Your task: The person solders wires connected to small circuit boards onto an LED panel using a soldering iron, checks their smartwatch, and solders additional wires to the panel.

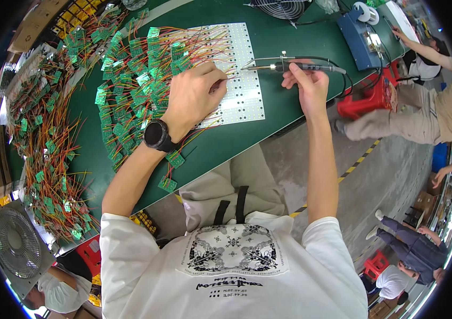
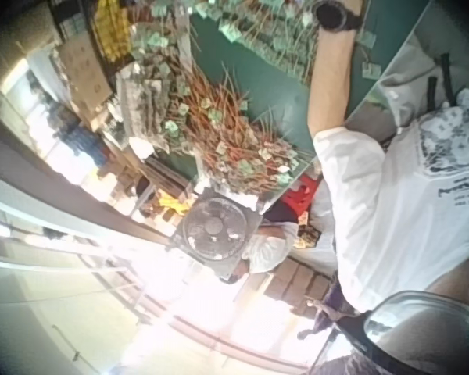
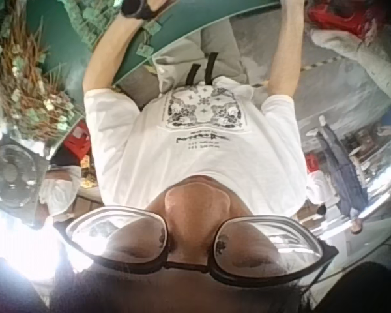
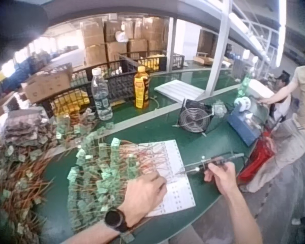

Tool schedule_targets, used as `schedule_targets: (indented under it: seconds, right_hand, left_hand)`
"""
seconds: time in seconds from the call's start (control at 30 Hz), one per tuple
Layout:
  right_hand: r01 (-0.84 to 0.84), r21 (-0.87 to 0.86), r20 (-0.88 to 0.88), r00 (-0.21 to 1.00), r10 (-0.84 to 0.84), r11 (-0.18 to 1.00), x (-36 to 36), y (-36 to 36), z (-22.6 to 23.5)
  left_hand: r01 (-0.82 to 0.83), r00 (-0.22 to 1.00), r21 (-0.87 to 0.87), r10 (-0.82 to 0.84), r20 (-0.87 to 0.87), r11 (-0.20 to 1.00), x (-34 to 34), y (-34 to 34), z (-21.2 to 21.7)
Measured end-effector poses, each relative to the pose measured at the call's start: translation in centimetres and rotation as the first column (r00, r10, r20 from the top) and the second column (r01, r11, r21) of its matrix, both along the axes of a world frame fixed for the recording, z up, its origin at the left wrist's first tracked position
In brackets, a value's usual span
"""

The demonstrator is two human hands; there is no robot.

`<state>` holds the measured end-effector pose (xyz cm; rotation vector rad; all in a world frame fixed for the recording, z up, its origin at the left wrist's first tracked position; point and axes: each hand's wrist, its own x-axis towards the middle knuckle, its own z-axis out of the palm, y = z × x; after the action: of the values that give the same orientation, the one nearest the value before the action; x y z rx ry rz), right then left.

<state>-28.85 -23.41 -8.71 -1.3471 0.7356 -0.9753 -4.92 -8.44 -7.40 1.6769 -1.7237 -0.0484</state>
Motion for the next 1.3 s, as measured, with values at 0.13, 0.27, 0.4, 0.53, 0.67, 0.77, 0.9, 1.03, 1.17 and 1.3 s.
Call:
schedule_targets:
  seconds: [0.13,0.27,0.4,0.53,0.67,0.77,0.9,1.03,1.17,1.3]
  right_hand:
    - [0.02,0.006,0.053,0.998,-0.021,1.0,0.1,0.1,-0.4]
    - [0.039,0.005,0.083,0.996,-0.039,0.999,0.4,0.4,-0.4]
    - [0.029,0.013,0.115,0.993,-0.03,0.999,0.7,0.5,-0.5]
    - [0.03,0.037,0.144,0.989,-0.035,0.999,0.5,0.3,-0.7]
    - [0.054,0.057,0.131,0.989,-0.061,0.997,1.2,0.5,-0.4]
    - [0.085,0.059,0.132,0.987,-0.092,0.995,1.3,0.5,-0.5]
    - [0.075,0.039,0.161,0.984,-0.081,0.996,0.1,-0.5,-1.6]
    - [0.039,0.045,0.15,0.988,-0.046,0.998,0.1,-0.5,-1.6]
    - [0.027,0.018,0.151,0.988,-0.03,0.999,-0.1,-0.6,-1.6]
    - [0.017,0.032,0.161,0.987,-0.022,0.999,0.0,-0.5,-1.5]
  left_hand:
    - [0.016,0.999,-0.051,-0.014,0.033,0.999,-0.1,0.0,0.0]
    - [0.035,0.999,-0.053,-0.034,0.016,0.998,-0.2,0.8,1.1]
    - [0.073,0.996,-0.106,-0.078,-0.042,0.992,0.1,1.9,4.3]
    - [0.038,0.992,-0.191,-0.061,-0.112,0.981,1.4,3.1,8.5]
    - [-0.165,0.979,-0.2,0.136,-0.15,0.966,3.7,8.2,11.0]
    - [-0.452,0.889,-0.148,0.43,-0.157,0.88,5.6,13.9,9.6]
    - [-0.775,0.632,-0.075,0.773,-0.061,0.628,8.1,21.6,5.6]
    - [-0.909,0.416,0.028,0.905,0.087,0.415,9.0,27.9,4.1]
    - [-0.928,0.309,-0.127,0.914,0.261,0.35,10.7,28.3,3.7]
    - [-0.947,0.247,-0.128,0.921,0.301,0.295,13.7,27.2,2.1]
